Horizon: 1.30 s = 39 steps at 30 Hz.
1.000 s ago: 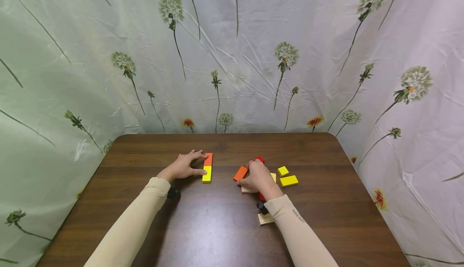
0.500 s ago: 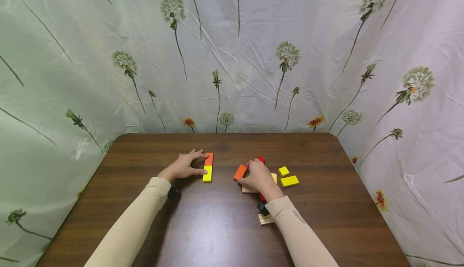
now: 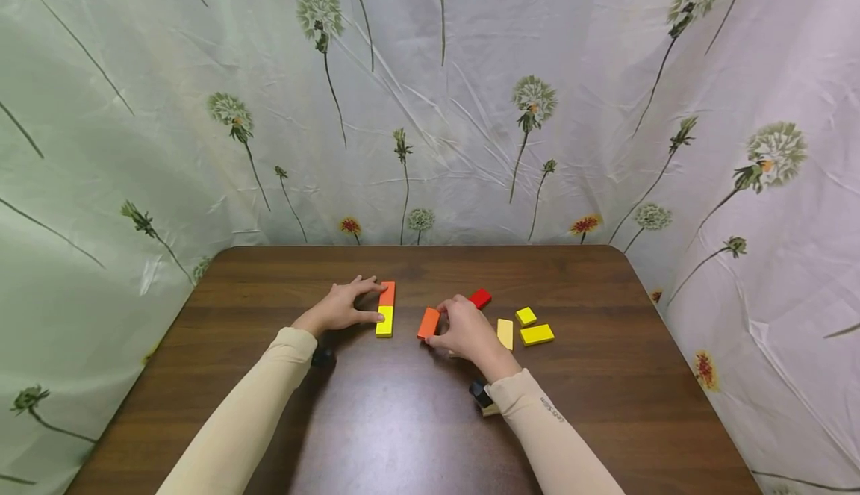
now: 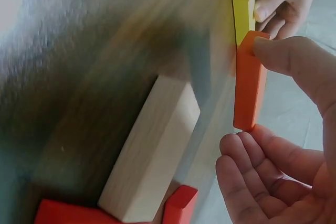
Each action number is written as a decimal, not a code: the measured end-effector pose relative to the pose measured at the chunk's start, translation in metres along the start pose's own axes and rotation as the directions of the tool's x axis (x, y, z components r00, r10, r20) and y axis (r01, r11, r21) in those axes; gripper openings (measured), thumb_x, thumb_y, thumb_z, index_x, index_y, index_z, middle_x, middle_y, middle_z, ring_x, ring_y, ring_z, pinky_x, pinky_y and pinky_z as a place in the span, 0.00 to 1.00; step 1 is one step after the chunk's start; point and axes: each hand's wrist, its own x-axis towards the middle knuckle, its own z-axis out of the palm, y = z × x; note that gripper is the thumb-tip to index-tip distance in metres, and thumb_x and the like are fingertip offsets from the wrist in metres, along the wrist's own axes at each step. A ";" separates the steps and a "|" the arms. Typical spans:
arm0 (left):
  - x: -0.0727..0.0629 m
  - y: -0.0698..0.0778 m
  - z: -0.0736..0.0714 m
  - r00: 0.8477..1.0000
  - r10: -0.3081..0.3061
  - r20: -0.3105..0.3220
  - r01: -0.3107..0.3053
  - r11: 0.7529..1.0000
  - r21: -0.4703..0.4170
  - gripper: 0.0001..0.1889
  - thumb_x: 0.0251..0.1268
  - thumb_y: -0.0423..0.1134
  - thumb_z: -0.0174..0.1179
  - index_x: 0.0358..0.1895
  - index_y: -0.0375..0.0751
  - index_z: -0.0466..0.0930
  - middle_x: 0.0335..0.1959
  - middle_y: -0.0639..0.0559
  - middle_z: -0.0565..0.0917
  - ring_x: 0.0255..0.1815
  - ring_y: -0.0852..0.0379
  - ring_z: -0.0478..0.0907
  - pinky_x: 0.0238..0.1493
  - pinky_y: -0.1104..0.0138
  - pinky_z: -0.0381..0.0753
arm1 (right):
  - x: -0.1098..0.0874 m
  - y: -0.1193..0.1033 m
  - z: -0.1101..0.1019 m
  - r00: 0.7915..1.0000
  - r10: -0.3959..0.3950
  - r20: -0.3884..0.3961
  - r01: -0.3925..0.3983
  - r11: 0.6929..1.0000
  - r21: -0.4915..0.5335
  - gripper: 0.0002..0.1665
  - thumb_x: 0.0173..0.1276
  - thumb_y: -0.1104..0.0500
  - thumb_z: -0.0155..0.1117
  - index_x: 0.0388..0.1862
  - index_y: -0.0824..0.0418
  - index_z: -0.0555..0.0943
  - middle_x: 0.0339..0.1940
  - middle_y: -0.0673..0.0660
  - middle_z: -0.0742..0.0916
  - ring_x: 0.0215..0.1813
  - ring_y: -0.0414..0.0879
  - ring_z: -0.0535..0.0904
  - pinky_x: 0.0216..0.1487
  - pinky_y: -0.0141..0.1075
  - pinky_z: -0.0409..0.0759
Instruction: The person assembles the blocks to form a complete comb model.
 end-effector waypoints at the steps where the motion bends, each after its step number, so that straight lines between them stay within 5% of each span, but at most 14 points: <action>1: 0.000 0.000 0.000 1.000 0.001 -0.001 -0.001 1.000 0.000 0.36 0.70 0.58 0.71 0.78 0.52 0.74 0.87 0.41 0.61 0.90 0.33 0.48 0.78 0.20 0.40 | -0.001 -0.001 0.001 1.000 -0.010 -0.002 0.010 1.000 0.000 0.34 0.58 0.52 0.87 0.58 0.67 0.86 0.45 0.56 0.85 0.45 0.46 0.80 0.56 0.44 0.86; 39: 0.000 0.000 0.000 1.000 -0.020 -0.001 0.020 1.000 0.012 0.36 0.70 0.58 0.71 0.78 0.51 0.75 0.87 0.41 0.62 0.90 0.33 0.50 0.80 0.22 0.40 | -0.025 -0.034 0.044 0.960 -0.250 0.125 0.256 0.966 -0.034 0.30 0.59 0.54 0.86 0.57 0.66 0.87 0.47 0.55 0.87 0.47 0.46 0.84 0.54 0.42 0.87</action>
